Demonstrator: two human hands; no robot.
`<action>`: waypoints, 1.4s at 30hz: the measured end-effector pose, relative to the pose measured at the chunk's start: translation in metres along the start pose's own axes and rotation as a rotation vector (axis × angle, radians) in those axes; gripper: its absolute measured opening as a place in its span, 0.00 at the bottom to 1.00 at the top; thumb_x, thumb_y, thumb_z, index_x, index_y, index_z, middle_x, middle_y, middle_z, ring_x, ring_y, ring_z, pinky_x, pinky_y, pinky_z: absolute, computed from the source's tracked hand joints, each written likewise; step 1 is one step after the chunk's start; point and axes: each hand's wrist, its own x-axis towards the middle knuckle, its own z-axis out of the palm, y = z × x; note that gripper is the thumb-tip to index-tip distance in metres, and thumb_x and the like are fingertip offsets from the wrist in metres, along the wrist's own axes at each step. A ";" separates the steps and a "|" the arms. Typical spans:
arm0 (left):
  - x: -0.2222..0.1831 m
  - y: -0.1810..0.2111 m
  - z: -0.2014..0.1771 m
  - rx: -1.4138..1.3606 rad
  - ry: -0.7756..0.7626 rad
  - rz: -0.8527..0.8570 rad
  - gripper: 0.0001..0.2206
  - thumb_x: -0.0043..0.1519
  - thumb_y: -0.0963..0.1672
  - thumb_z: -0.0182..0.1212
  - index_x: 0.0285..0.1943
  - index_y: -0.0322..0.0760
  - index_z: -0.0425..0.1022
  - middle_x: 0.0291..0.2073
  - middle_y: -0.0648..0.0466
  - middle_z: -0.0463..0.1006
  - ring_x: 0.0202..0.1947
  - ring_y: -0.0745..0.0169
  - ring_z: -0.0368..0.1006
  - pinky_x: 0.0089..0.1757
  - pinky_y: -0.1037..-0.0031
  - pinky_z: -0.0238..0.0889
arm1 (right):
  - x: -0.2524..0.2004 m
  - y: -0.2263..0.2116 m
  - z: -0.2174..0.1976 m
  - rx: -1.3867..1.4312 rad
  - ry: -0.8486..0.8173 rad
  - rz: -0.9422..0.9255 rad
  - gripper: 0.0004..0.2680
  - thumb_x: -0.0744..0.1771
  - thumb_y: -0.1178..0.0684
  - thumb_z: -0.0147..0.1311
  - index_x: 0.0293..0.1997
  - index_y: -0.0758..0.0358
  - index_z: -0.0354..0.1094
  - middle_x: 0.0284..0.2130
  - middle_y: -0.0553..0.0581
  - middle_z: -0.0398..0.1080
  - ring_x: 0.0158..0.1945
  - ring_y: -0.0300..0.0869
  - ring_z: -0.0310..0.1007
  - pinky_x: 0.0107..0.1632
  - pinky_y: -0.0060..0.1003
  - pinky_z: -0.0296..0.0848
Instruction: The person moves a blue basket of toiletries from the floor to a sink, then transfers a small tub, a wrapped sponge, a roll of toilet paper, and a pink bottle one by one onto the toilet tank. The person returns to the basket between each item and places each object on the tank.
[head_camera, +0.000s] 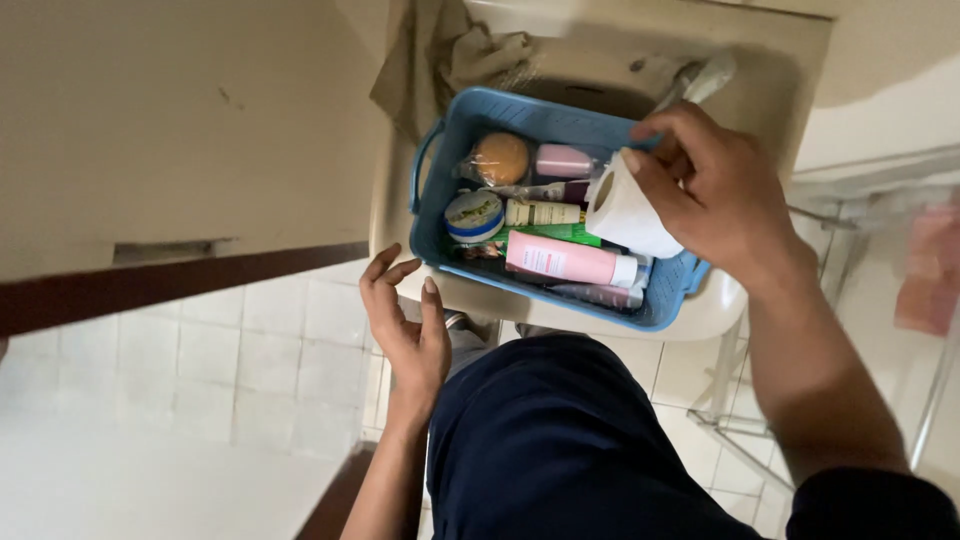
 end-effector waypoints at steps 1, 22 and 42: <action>-0.003 0.003 0.001 0.006 0.017 -0.013 0.09 0.66 0.38 0.58 0.53 0.27 0.72 0.63 0.39 0.68 0.65 0.42 0.65 0.63 0.59 0.58 | 0.010 0.000 -0.001 0.003 -0.017 -0.014 0.08 0.71 0.57 0.60 0.53 0.68 0.68 0.29 0.56 0.74 0.28 0.38 0.73 0.30 0.33 0.69; -0.026 0.003 0.019 -0.204 0.079 -0.125 0.06 0.67 0.37 0.56 0.50 0.26 0.72 0.52 0.43 0.77 0.54 0.54 0.74 0.54 0.70 0.66 | 0.104 0.016 0.113 -0.519 -0.792 -0.413 0.15 0.64 0.56 0.56 0.56 0.66 0.66 0.36 0.70 0.76 0.39 0.63 0.78 0.42 0.56 0.75; -0.030 -0.008 0.015 -0.309 0.114 -0.132 0.04 0.67 0.36 0.56 0.48 0.26 0.73 0.50 0.45 0.77 0.49 0.59 0.74 0.47 0.72 0.70 | 0.107 -0.010 0.136 -0.713 -0.795 -0.398 0.21 0.65 0.43 0.60 0.55 0.71 0.64 0.25 0.68 0.76 0.30 0.58 0.79 0.33 0.53 0.76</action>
